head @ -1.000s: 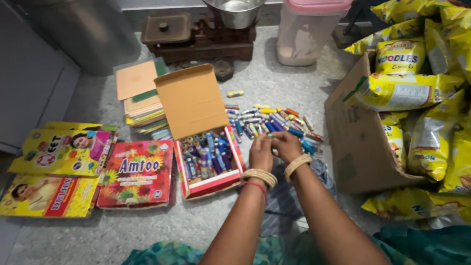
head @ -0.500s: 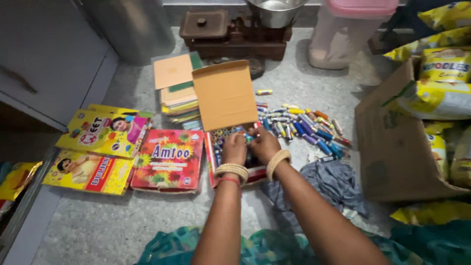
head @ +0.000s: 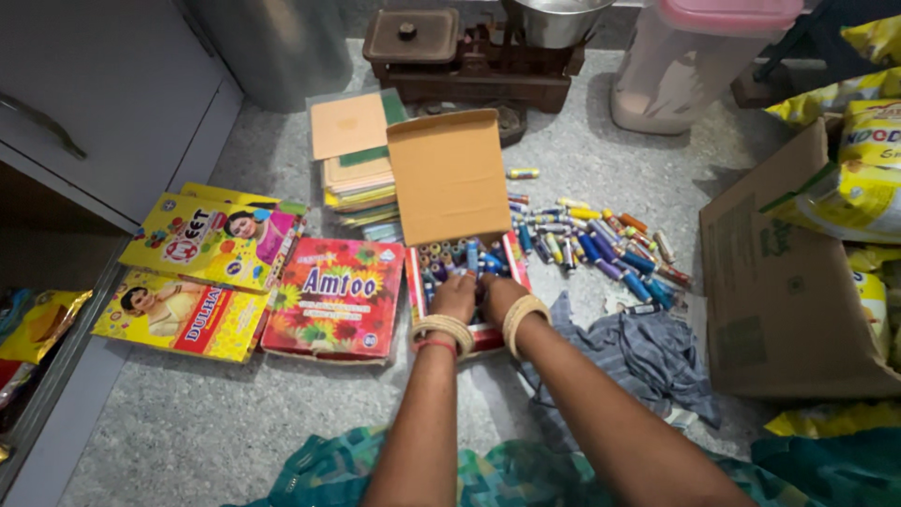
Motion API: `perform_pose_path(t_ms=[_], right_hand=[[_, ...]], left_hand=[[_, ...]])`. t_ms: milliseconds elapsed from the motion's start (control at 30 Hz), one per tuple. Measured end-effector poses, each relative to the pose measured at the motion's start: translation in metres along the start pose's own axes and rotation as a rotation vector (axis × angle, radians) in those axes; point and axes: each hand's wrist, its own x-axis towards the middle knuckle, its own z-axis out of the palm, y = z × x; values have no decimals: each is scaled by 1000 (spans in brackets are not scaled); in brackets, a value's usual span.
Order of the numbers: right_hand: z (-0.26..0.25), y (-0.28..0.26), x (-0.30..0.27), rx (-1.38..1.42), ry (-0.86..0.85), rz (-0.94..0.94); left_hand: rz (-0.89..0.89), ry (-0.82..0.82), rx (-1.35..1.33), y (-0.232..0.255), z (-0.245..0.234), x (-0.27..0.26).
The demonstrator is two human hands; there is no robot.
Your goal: The person sits on the floor and organizes small cylindrical items, likely thread spools, by picking them up from a pile and placing them into a cardboard box. The person also briefly handles a cloth and adjusts the box lid.
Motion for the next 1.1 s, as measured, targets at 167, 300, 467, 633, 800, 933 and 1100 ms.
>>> perform_pose_path(t_ms=[167,300,467,633,800,933,1100], right_hand=[[-19,-12,-6,-13,9,16],[-52,-16,-16,115,129,23],[-97,12,-28,266,302,47],[-120,82,-42,293,412,199],[-119,166,-49,187,506,337],[-107,211,-56,-6,592,322],[-100,222,-64,-76,539,304]], left_hand=[[99,20,6,24,-7,-13],[97,33,-82,57,0,-23],[287,34,-260,97,34,-29],[339,-65,-345,123,104,-32],[350,-214,-299,123,182,-39],[215,-242,-298,100,235,-37],[165,-213,-369,65,282,-16]])
